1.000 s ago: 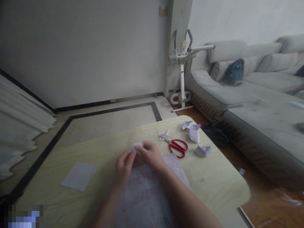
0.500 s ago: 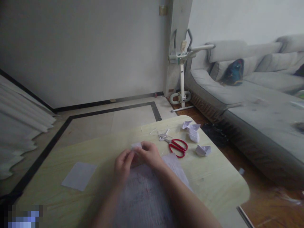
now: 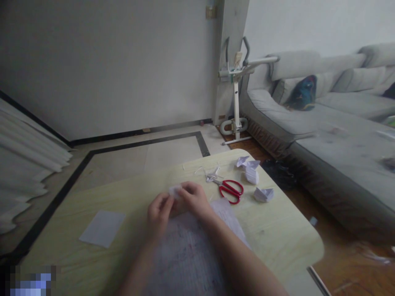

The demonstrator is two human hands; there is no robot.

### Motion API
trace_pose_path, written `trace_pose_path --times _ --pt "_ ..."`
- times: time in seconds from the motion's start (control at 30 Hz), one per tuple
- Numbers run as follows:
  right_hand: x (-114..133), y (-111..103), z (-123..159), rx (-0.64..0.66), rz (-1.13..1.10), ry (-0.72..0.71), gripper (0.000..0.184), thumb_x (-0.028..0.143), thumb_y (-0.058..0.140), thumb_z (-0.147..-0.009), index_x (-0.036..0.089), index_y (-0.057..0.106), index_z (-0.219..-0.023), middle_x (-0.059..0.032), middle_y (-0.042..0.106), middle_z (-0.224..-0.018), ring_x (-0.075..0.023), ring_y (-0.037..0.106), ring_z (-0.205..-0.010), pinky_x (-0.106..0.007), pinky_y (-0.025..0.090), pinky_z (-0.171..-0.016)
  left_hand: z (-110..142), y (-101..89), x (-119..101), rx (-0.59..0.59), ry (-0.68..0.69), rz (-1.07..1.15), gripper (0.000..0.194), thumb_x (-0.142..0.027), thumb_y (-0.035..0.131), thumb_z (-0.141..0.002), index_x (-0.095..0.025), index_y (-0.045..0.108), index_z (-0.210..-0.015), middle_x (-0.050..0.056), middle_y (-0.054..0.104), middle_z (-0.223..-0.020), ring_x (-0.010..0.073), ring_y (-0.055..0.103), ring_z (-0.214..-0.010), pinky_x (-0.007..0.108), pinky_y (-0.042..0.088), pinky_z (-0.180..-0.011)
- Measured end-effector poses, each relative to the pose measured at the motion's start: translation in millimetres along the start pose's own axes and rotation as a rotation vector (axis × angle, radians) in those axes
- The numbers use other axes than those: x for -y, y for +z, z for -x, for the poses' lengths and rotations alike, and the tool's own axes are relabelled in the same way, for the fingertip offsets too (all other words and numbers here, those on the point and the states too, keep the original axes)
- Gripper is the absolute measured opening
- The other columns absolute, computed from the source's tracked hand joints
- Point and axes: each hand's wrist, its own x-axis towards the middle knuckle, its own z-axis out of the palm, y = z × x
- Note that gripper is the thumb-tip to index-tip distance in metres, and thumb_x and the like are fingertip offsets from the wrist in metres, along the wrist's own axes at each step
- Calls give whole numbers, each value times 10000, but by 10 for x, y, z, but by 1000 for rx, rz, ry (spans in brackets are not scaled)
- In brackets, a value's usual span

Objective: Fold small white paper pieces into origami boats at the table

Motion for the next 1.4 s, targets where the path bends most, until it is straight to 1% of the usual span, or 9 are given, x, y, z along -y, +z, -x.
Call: trace_pose_path --times 0.07,0.13,0.33,0.57,0.77,0.93,1.17,1.27,1.4 --pt "23 -10 -13 -34 -31 -4 211 377 664 -698 173 613 -721 6 578 -653 -133 516 -610 -236 398 -560 -2 -1 12 -7 -21 8 287 -432 583 -804 -153 594 -741 4 588 -654 138 555 -609 209 440 -558" --pt "31 -22 -24 -38 -45 -3 202 371 661 -695 176 613 -716 11 575 -640 -128 510 -594 -236 394 -560 -1 1 9 13 -31 21 290 -436 581 -805 -150 598 -759 7 591 -662 140 560 -613 213 447 -560" --pt "-15 -8 -33 -26 -62 -20 177 342 658 -699 175 601 -697 15 560 -622 -125 500 -578 -238 398 -551 10 7 -35 67 -15 5 312 -431 557 -825 -137 641 -886 43 650 -773 172 605 -726 231 473 -632" --pt "-14 -3 -17 9 -50 -2 194 357 666 -714 166 636 -713 4 588 -655 -128 524 -607 -237 416 -572 3 6 -1 10 -15 -39 309 -437 569 -820 -139 639 -780 27 638 -697 157 587 -651 212 449 -574" --pt "-12 -16 -22 -6 -49 10 179 344 666 -714 168 647 -689 -1 597 -642 -132 532 -605 -238 422 -564 1 16 1 56 -35 12 310 -441 570 -821 -141 646 -832 36 656 -730 169 607 -674 221 468 -593" --pt "11 -14 -12 -16 -71 27 182 348 670 -698 169 639 -682 0 595 -633 -130 525 -588 -236 414 -547 -6 15 3 51 -18 2 305 -435 576 -815 -140 650 -819 42 661 -727 178 613 -694 227 478 -602" --pt "2 -41 -8 -27 -88 6 173 300 655 -700 167 594 -606 28 534 -553 -110 476 -529 -225 370 -517 -1 18 -7 101 -5 2 302 -409 549 -840 -130 656 -883 61 681 -791 187 625 -735 244 485 -651" --pt "-3 -45 -10 -36 -70 -9 163 285 653 -694 166 598 -597 25 540 -555 -114 483 -537 -226 372 -521 2 22 -37 74 9 -8 299 -412 543 -842 -136 658 -858 47 676 -773 182 620 -734 232 475 -651" --pt "-2 -20 -6 -64 -41 -6 169 315 657 -707 165 618 -639 17 565 -590 -122 504 -563 -230 390 -538 -10 14 -55 -17 52 -61 307 -430 549 -830 -153 643 -741 19 641 -689 169 596 -686 212 453 -611"
